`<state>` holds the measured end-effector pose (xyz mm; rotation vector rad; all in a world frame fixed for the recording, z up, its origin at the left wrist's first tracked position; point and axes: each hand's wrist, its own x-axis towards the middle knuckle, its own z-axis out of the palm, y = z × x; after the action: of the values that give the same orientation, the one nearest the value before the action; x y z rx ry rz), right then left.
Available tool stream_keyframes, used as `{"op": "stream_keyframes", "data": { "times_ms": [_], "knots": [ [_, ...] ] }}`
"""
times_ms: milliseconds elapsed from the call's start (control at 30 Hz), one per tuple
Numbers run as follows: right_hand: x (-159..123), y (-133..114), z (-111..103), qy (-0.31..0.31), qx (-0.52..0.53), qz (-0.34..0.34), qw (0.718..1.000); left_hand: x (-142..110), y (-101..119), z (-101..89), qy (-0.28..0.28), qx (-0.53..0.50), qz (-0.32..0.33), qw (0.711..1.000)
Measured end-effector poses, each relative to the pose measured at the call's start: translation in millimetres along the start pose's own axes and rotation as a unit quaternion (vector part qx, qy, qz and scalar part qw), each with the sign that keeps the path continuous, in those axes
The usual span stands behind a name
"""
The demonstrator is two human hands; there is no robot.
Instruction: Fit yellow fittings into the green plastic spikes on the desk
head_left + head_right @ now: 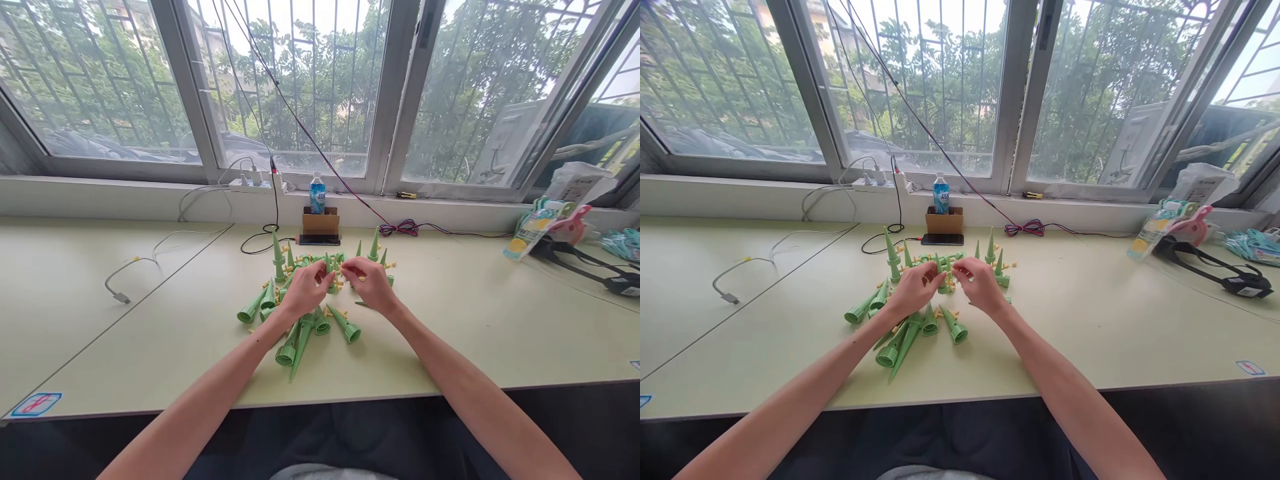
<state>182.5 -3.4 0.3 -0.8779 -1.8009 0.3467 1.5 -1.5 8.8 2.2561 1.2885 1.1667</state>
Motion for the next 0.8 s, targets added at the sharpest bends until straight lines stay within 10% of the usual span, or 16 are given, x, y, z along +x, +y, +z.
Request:
{"op": "stream_keyframes", "data": {
  "times_ms": [800],
  "knots": [
    [-1.7, -4.5, 0.1, -0.021, 0.001, 0.003, 1.0, 3.6, 1.5, -4.8, 0.054, -0.063, -0.035, 0.996]
  ]
}}
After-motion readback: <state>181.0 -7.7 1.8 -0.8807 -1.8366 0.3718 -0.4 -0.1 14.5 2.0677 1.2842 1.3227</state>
